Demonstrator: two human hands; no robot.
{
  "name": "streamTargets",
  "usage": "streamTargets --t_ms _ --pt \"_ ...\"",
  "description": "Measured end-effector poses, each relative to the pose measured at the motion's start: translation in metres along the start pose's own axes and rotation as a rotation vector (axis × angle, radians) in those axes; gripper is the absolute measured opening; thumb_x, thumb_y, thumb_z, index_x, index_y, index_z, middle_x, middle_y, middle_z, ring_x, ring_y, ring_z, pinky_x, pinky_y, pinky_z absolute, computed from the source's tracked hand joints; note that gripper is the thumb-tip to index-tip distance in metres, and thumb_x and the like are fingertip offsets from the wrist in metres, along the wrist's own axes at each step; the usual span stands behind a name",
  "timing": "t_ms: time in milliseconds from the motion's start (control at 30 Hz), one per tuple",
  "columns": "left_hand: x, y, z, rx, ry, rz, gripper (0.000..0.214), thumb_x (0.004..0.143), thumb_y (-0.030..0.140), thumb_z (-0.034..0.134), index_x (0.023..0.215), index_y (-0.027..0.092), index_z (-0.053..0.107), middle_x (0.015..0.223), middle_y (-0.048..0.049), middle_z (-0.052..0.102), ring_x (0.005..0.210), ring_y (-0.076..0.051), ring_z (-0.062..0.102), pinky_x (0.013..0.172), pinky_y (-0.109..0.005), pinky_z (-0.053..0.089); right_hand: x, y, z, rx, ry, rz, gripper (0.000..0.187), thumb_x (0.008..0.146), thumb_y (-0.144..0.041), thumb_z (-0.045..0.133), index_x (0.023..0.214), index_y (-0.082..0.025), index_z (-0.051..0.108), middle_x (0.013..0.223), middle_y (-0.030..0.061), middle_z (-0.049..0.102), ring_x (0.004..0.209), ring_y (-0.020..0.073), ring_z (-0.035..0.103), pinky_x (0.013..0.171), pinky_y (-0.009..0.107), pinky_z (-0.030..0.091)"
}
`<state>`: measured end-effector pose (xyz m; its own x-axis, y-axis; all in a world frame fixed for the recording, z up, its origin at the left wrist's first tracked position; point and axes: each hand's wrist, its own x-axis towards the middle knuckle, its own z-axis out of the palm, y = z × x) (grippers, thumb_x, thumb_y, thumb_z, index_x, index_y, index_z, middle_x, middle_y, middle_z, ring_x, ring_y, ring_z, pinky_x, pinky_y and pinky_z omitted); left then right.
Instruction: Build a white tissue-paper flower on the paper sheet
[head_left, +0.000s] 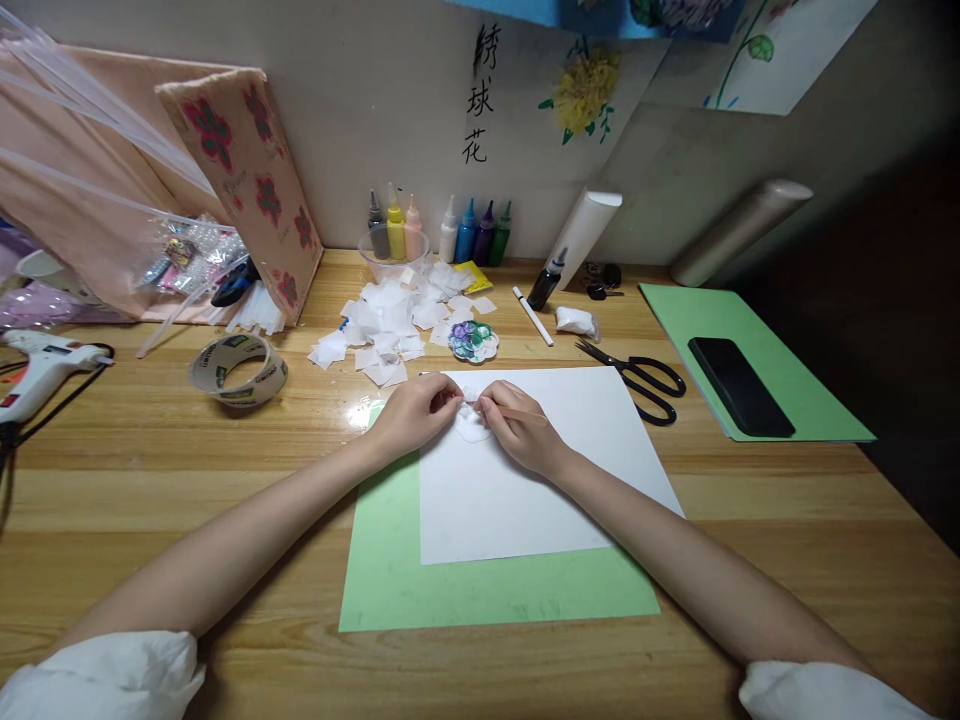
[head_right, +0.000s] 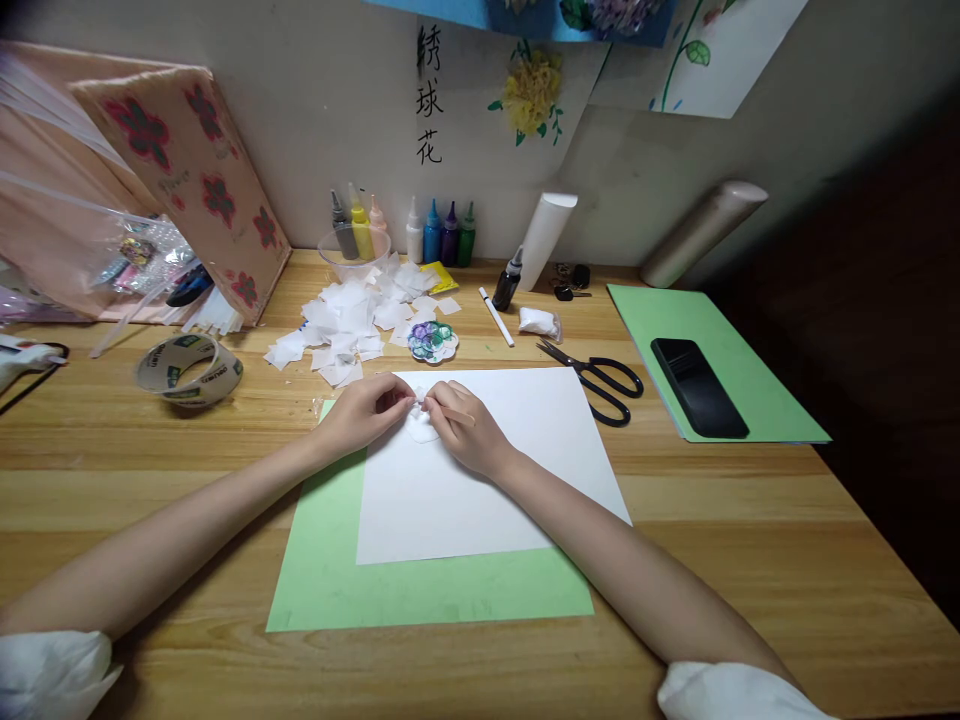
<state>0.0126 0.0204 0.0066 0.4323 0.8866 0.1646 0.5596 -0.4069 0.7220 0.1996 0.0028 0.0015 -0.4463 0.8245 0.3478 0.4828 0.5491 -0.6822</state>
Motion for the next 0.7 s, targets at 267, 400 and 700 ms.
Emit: streamTargets --t_ms 267,400,700 --pt "0.0002 -0.0007 0.0010 0.001 -0.001 -0.006 0.016 0.083 0.026 0.048 0.083 0.017 0.061 0.074 -0.0014 0.061 0.065 -0.012 0.051 0.060 -0.025 0.038 -0.0017 -0.0002 -0.0006 0.018 0.038 -0.002 0.021 0.094 -0.023 0.033 0.078 -0.022 0.046 0.071 0.0021 0.053 0.071 0.0169 0.051 0.066 0.032 0.040" --pt "0.0002 -0.0006 0.0006 0.004 -0.008 -0.003 0.015 0.083 0.026 0.048 0.083 0.017 0.060 0.074 -0.0011 0.061 0.065 -0.012 0.051 0.060 -0.024 0.038 -0.0004 -0.0009 -0.0008 0.005 0.000 -0.013 0.021 0.094 -0.022 0.034 0.076 -0.022 0.045 0.071 0.0022 0.053 0.071 0.0169 0.050 0.067 0.032 0.040" --pt "0.0006 -0.0016 0.0014 0.014 -0.013 0.001 0.014 0.083 0.025 0.048 0.084 0.017 0.060 0.075 -0.0009 0.061 0.066 -0.012 0.051 0.060 -0.024 0.037 -0.0003 -0.0025 -0.0001 0.025 0.024 0.046 0.022 0.094 -0.023 0.034 0.075 -0.022 0.045 0.070 0.0016 0.053 0.070 0.0161 0.051 0.068 0.031 0.041"
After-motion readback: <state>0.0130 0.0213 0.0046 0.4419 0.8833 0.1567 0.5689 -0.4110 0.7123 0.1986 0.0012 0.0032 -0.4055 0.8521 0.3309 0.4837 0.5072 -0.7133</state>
